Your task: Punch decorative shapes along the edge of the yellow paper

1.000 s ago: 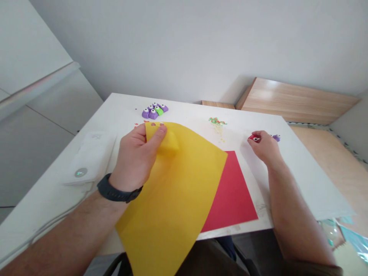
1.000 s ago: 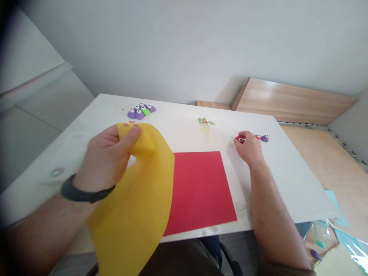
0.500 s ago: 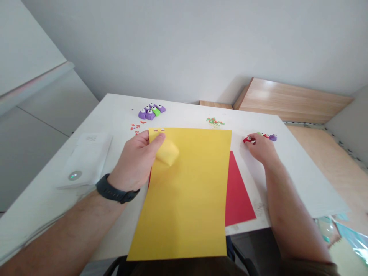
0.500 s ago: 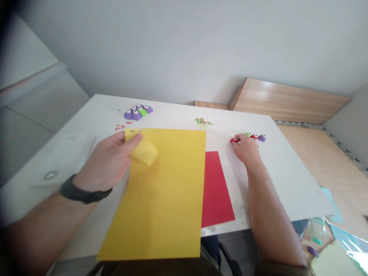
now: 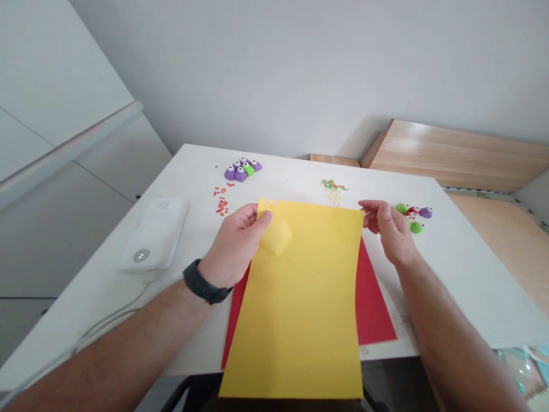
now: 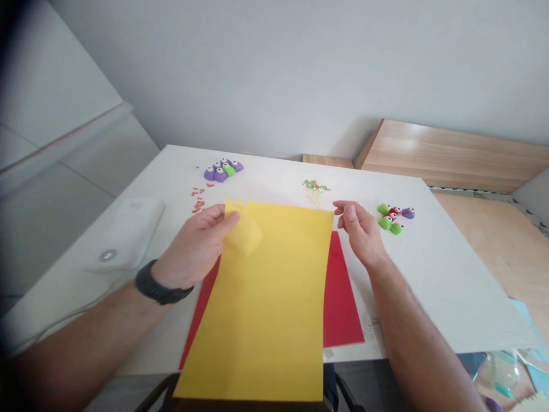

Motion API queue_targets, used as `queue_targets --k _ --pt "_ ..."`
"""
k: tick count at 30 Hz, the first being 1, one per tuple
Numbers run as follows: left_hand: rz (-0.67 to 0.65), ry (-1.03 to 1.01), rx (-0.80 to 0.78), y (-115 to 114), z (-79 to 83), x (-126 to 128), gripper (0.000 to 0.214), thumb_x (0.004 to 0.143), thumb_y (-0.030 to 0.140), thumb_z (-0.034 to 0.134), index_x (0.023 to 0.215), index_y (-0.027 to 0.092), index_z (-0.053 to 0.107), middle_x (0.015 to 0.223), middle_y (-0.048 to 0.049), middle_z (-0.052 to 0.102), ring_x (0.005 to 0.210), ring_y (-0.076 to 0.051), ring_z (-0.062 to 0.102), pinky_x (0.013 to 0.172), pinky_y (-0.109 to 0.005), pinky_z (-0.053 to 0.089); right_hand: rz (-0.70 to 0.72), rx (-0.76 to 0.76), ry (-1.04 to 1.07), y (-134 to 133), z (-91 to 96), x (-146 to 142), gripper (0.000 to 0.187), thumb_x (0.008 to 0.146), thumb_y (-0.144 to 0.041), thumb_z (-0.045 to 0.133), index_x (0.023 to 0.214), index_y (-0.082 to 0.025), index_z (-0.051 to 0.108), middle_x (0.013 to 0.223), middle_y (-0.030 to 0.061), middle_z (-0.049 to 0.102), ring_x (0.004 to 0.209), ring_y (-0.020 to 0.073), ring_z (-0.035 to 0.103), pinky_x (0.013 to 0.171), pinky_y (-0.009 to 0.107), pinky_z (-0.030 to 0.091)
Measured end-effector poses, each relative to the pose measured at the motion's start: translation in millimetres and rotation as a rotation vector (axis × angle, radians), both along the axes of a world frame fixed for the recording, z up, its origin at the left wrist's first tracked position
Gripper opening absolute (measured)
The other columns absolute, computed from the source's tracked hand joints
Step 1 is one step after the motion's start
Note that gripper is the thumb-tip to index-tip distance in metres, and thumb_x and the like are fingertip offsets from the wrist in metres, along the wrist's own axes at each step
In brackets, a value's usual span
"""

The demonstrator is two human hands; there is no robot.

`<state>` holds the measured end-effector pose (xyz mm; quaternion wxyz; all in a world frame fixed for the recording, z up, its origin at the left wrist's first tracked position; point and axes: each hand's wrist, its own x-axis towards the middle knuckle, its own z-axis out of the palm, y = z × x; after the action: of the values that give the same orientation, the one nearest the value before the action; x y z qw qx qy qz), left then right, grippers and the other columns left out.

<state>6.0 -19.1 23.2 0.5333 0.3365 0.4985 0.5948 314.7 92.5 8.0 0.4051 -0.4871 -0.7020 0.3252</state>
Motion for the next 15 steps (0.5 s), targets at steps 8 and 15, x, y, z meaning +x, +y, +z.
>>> queue_targets --k 8,15 --pt "-0.098 0.014 -0.023 1 -2.1 0 0.032 0.085 0.044 0.078 0.108 0.021 0.072 0.103 -0.0049 0.078 0.088 -0.023 0.073 0.081 -0.037 0.059 0.22 -0.366 0.146 -19 4.2 -19 0.032 0.087 -0.054 0.078 0.098 -0.024 0.075 0.091 0.0034 0.077 0.079 0.0202 0.069 0.069 0.031 0.054" --pt "-0.095 0.164 -0.014 2 -0.3 -2 0.03 0.087 0.051 0.073 0.086 0.021 0.07 0.086 -0.0024 0.074 0.081 -0.022 0.07 0.07 -0.032 0.055 0.209 -0.393 0.164 -9 -6.3 -11 0.029 0.086 -0.051 0.08 0.097 -0.024 0.077 0.087 0.0021 0.076 0.073 0.017 0.066 0.063 0.028 0.051"
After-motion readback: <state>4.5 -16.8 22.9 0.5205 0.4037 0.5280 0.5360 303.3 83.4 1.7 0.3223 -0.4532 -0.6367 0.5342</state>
